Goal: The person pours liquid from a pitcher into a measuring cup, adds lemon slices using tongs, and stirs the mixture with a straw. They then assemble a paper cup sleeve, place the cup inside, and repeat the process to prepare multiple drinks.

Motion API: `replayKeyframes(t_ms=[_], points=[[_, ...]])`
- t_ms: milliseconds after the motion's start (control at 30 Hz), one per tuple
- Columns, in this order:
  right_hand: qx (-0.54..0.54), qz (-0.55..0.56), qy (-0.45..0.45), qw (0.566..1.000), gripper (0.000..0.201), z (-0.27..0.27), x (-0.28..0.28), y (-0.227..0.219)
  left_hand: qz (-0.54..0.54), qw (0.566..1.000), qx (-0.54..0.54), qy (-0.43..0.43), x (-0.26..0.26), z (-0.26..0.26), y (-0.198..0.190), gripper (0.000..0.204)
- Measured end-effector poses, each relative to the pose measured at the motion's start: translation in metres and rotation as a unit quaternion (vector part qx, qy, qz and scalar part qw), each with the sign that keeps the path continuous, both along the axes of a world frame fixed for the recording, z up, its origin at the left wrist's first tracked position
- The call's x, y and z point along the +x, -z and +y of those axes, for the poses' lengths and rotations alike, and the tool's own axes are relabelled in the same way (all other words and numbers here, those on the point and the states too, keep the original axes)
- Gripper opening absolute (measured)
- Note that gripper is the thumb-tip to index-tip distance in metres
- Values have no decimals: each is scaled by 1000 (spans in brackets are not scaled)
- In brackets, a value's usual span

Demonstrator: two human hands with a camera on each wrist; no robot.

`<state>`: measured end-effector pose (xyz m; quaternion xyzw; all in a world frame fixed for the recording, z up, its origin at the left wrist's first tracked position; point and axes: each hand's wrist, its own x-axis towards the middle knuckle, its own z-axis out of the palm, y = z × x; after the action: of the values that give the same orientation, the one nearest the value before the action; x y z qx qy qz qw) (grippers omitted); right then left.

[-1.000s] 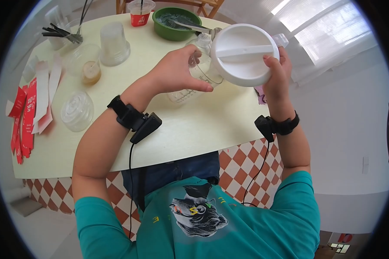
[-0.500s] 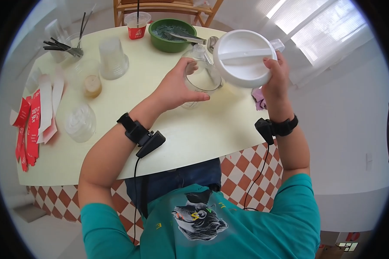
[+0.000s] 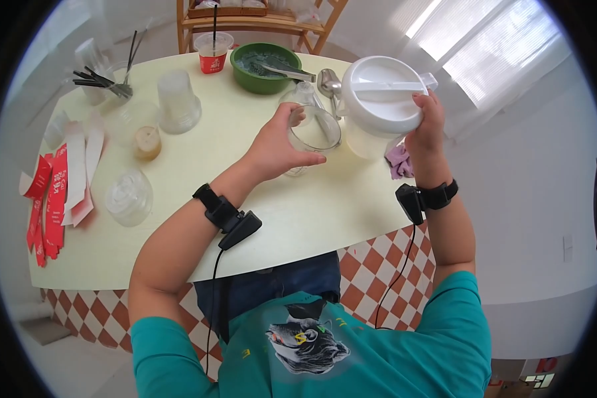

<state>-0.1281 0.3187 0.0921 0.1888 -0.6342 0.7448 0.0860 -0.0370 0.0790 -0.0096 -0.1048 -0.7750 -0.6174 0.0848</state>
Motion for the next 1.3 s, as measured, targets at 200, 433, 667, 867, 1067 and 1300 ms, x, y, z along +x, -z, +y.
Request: replayKeyframes(t_ms=[200,433,667,867,1067,1300], points=[[-99,-59,-12,993,39,18,-40,-2,-2,1000,-1,-4,0,-4,0,92],[-87,-131,-15,987,43,19,-80,-15,22,999,-42,-28,-1,-12,3,95],[-72,-166,-28,983,38,21,-136,-13,26,999,-23,-24,-1,-15,4,94],[-103,-157,48,981,46,45,-174,-2,38,998,-30,-50,0,-17,4,92],[-120,-142,95,978,45,58,-191,5,43,996,-39,-69,0,-25,0,88],[-103,-114,98,983,46,70,-202,12,48,994,-52,-79,1,-33,0,88]])
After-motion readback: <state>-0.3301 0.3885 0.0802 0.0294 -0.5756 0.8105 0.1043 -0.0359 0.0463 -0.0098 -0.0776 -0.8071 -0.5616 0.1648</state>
